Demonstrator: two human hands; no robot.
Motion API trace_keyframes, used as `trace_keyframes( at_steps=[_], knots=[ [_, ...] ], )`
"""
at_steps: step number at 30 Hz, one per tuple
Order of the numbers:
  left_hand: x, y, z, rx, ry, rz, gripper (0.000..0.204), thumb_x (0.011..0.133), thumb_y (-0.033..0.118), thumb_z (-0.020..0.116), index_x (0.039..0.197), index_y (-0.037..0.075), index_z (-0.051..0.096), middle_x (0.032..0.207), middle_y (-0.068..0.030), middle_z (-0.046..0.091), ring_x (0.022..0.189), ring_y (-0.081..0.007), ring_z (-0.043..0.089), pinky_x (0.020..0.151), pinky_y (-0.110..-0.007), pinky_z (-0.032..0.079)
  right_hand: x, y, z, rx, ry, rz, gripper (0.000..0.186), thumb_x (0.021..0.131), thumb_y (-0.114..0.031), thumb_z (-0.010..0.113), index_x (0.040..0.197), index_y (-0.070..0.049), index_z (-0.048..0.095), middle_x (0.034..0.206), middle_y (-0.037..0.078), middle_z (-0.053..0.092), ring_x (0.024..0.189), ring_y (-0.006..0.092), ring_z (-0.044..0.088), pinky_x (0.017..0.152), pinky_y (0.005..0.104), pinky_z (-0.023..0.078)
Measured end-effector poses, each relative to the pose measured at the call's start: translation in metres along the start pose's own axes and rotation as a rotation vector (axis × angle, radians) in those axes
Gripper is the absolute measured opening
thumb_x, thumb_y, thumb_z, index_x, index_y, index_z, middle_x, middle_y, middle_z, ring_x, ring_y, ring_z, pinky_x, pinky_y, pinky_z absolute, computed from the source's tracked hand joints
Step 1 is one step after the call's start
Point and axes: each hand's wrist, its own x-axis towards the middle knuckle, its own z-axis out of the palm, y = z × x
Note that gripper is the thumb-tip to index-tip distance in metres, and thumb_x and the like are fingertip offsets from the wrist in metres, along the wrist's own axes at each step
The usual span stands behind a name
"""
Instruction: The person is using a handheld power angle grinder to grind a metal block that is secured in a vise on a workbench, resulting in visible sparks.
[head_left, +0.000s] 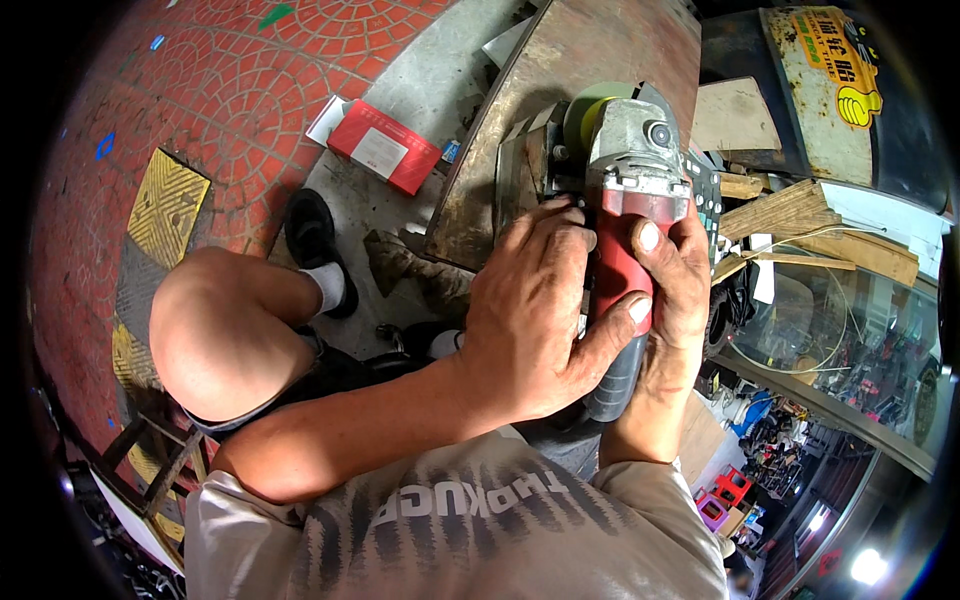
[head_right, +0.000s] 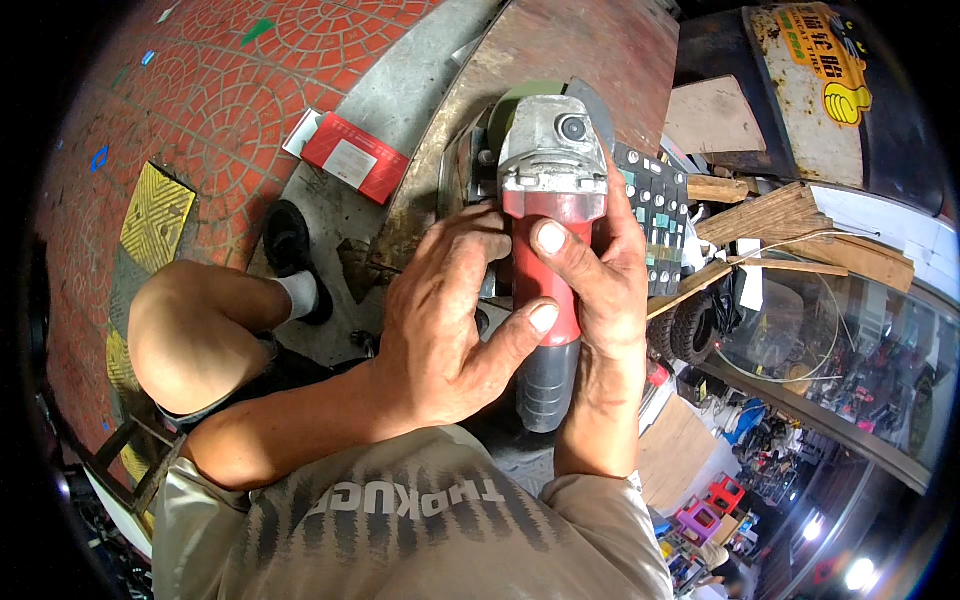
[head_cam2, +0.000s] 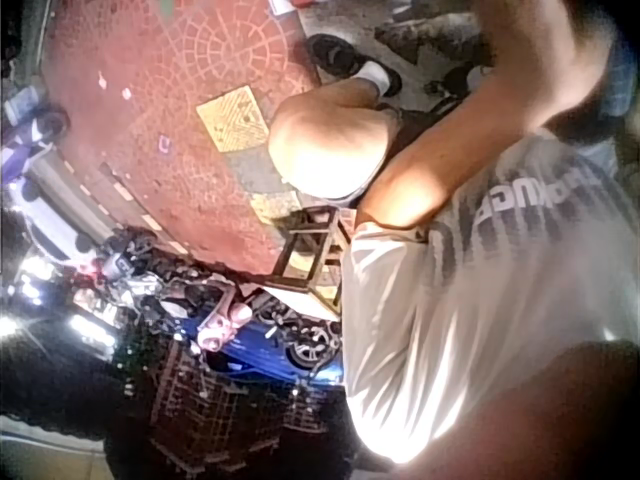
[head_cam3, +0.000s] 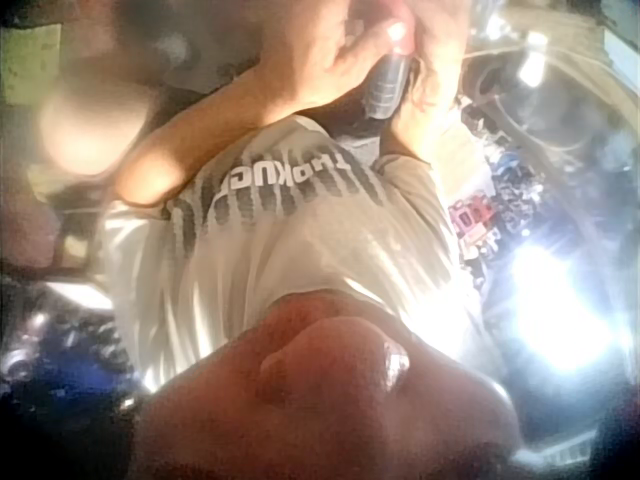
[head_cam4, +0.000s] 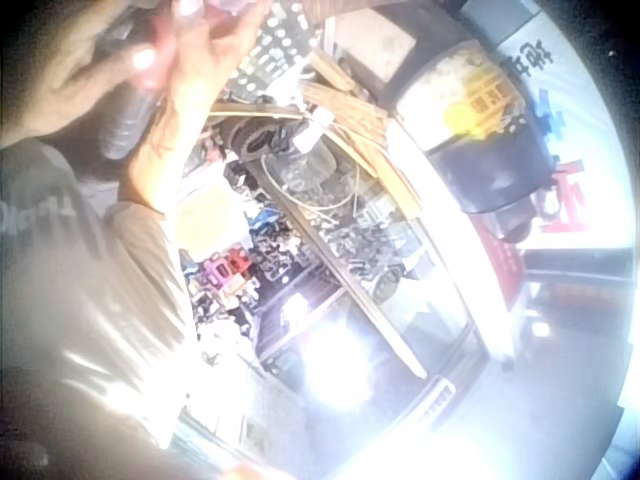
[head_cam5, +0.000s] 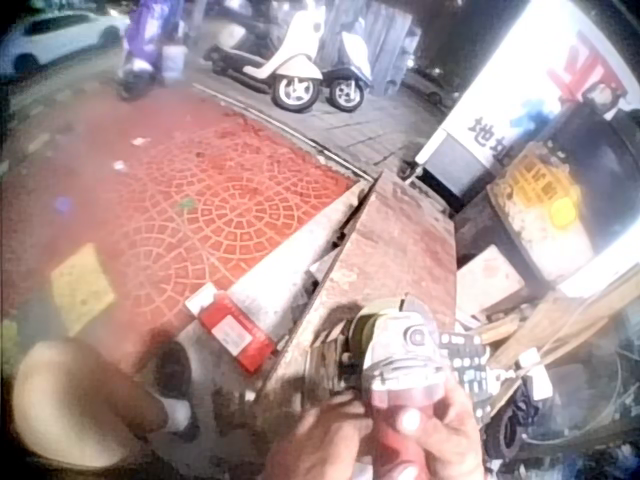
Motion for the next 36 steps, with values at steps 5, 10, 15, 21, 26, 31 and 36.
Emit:
trace_keyframes(
  at_steps=[5, 10, 15, 21, 26, 31, 36],
  knots=[
    [0.0018, 0.0005, -0.0023, 0.003, -0.008, -0.012, 0.050, 0.104, 0.029, 0.083, 0.137, -0.005, 0.066, 0.142, -0.0275, 0.071, 0.128, -0.0500, 0.070, 0.110, -0.055, 0.055, 0.0014, -0.0004, -0.0011, -0.014, -0.010, 0.004, 0.099, 0.094, -0.015, 0.094, 0.178, 0.001, 0.043, 0.149, 0.019, 0.074, 0.134, 0.0286, 0.074, 0.120, 0.0430, 0.057],
    [0.0018, 0.0013, -0.0025, -0.014, 0.000, -0.024, 0.049, 0.105, 0.029, 0.083, 0.136, -0.005, 0.066, 0.142, -0.0281, 0.071, 0.128, -0.0494, 0.070, 0.111, -0.055, 0.055, 0.0014, 0.0009, 0.0015, 0.001, -0.003, -0.001, 0.099, 0.094, -0.016, 0.094, 0.177, 0.001, 0.043, 0.148, 0.019, 0.074, 0.132, 0.0278, 0.074, 0.120, 0.0421, 0.057],
    [0.0012, -0.0012, -0.0040, -0.048, 0.001, -0.011, 0.049, 0.105, 0.028, 0.083, 0.137, -0.005, 0.066, 0.142, -0.0287, 0.070, 0.128, -0.0493, 0.070, 0.111, -0.056, 0.055, 0.0022, -0.0010, 0.0064, -0.026, -0.006, -0.005, 0.100, 0.093, -0.018, 0.095, 0.177, 0.001, 0.044, 0.148, 0.018, 0.074, 0.132, 0.0271, 0.074, 0.119, 0.0412, 0.057],
    [0.0008, 0.0002, -0.0035, -0.025, -0.003, -0.006, 0.049, 0.104, 0.027, 0.083, 0.137, -0.005, 0.065, 0.142, -0.0287, 0.070, 0.129, -0.0494, 0.069, 0.112, -0.056, 0.054, 0.0012, -0.0006, 0.0030, -0.021, 0.005, -0.003, 0.101, 0.093, -0.019, 0.096, 0.177, 0.001, 0.044, 0.148, 0.019, 0.074, 0.133, 0.0273, 0.074, 0.119, 0.0418, 0.057],
    [0.0016, -0.0001, -0.0020, 0.004, 0.004, 0.005, 0.049, 0.104, 0.027, 0.083, 0.137, -0.005, 0.065, 0.142, -0.0286, 0.070, 0.130, -0.0497, 0.069, 0.113, -0.057, 0.053, 0.0021, -0.0002, 0.0028, -0.016, -0.006, 0.002, 0.099, 0.093, -0.018, 0.095, 0.177, 0.002, 0.044, 0.148, 0.019, 0.075, 0.132, 0.0275, 0.074, 0.119, 0.0419, 0.057],
    [0.0003, -0.0007, -0.0037, -0.013, -0.014, 0.011, 0.050, 0.105, 0.030, 0.083, 0.137, -0.005, 0.065, 0.142, -0.0286, 0.070, 0.132, -0.0497, 0.068, 0.113, -0.057, 0.053, 0.0033, -0.0042, 0.0039, -0.051, -0.042, -0.015, 0.097, 0.094, -0.015, 0.093, 0.177, 0.001, 0.044, 0.147, 0.018, 0.075, 0.131, 0.0276, 0.075, 0.119, 0.0417, 0.057],
    [-0.0009, 0.0008, -0.0015, 0.000, -0.013, -0.004, 0.052, 0.106, 0.032, 0.082, 0.138, -0.005, 0.065, 0.143, -0.0287, 0.070, 0.132, -0.0499, 0.068, 0.114, -0.057, 0.053, 0.0020, -0.0002, -0.0015, -0.034, -0.028, -0.006, 0.099, 0.094, -0.017, 0.094, 0.177, 0.001, 0.043, 0.147, 0.018, 0.075, 0.133, 0.0275, 0.074, 0.119, 0.0416, 0.056]
  ],
)
